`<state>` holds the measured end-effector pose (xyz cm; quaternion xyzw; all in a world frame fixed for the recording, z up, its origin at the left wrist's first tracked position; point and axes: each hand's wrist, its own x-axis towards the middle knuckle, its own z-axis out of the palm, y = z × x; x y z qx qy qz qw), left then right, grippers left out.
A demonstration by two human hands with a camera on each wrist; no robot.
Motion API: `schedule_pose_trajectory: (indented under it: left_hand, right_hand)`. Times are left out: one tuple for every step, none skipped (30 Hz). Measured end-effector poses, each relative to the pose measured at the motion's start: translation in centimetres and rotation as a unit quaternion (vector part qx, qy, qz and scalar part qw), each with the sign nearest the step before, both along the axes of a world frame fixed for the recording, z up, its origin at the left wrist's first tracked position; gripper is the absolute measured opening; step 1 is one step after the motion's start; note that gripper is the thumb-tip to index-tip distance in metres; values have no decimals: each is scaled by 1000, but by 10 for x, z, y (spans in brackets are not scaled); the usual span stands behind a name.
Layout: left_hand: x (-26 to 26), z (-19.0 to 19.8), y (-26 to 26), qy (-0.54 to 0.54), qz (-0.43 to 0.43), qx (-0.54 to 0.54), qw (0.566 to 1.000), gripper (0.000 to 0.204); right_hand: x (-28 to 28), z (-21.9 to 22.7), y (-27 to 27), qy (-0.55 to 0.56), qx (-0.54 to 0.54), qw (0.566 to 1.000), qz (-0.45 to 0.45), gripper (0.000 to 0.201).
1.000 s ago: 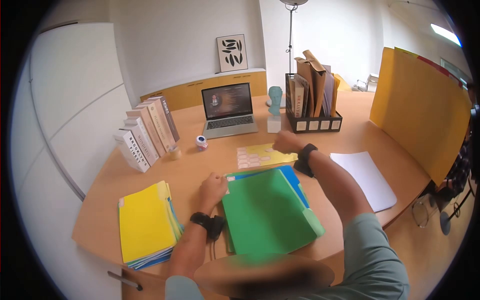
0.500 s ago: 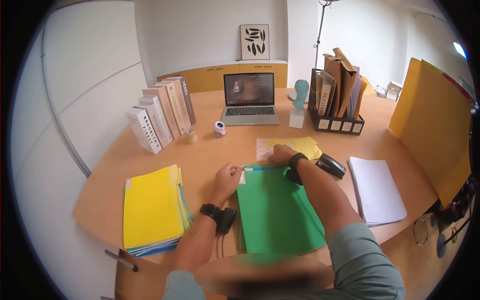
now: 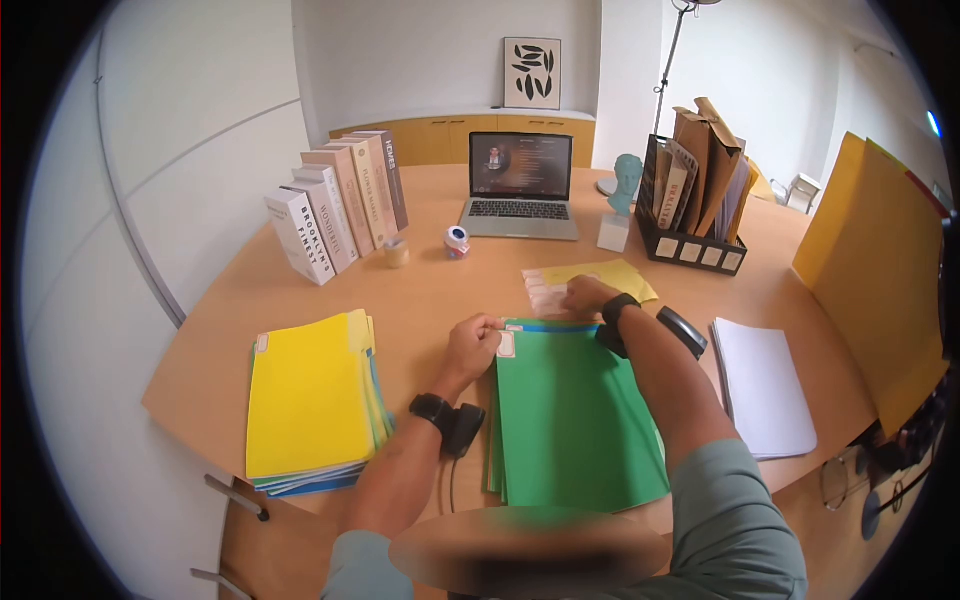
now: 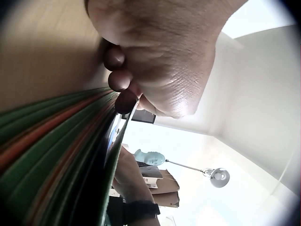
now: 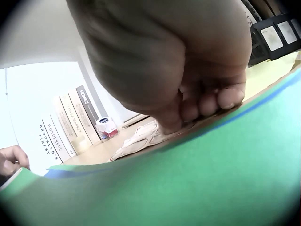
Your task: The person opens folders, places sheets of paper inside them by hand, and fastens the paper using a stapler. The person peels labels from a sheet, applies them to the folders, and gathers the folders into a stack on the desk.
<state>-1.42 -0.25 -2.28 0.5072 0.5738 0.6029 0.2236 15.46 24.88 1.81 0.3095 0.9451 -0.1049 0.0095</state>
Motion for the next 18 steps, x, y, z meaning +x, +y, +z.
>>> schedule_pose_trajectory:
  left_hand:
    - [0, -1, 1, -3, 1, 7, 1000, 19]
    - [0, -1, 3, -13, 2, 15, 1000, 19]
    - [0, -1, 3, -23, 5, 23, 999, 19]
    - [-1, -2, 3, -33, 7, 30, 999, 18]
    - [-4, -4, 5, -39, 11, 25, 999, 18]
    - [-7, -8, 7, -45, 14, 19, 999, 18]
    - [-7, -10, 7, -51, 15, 12, 998, 18]
    - [-7, -10, 5, -58, 12, 17, 998, 18]
    - [-6, -8, 4, -64, 8, 22, 998, 18]
    - [-5, -5, 4, -69, 3, 28, 997, 18]
    - [-2, -1, 2, -82, 4, 34, 996, 17]
    - [1, 3, 0, -94, 4, 41, 995, 16]
    - [4, 7, -3, -105, 5, 49, 993, 16]
    - [6, 12, -5, -119, 1, 43, 992, 16]
    - [7, 17, -9, -132, -4, 37, 991, 16]
    - [8, 20, -11, -145, -7, 31, 989, 17]
    - [8, 22, -13, -152, -12, 28, 988, 17]
    - [8, 24, -14, -161, -18, 25, 987, 17]
  right_hand:
    - [-3, -19, 19, 25, 31, 999, 4, 41]
    - [-6, -44, 41, 50, 63, 997, 9, 36]
    - [-8, -55, 51, 75, 95, 993, 15, 32]
    - [-9, -48, 38, 122, 94, 988, 12, 31]
    - [-9, -31, 12, 168, 93, 981, 10, 30]
    - [-10, -11, -16, 213, 90, 973, 6, 28]
    - [-10, 6, -38, 229, 16, 972, 57, 32]
    - [-10, 22, -59, 243, -59, 962, 107, 36]
    - [-9, 34, -84, 257, -65, 954, 140, 38]
    - [-9, 39, -104, 270, -70, 944, 173, 41]
    - [-13, 39, -114, 255, -49, 946, 196, 41]
    - [-16, 40, -123, 239, -26, 946, 219, 41]
    - [-18, 39, -128, 222, -3, 944, 242, 41]
    - [-19, 37, -132, 212, 7, 950, 227, 42]
    - [-20, 35, -137, 203, 16, 956, 212, 44]
    - [-22, 34, -139, 193, 24, 961, 198, 45]
    - [-23, 35, -140, 199, 6, 962, 189, 42]
    - [-25, 35, -141, 204, -14, 962, 179, 38]
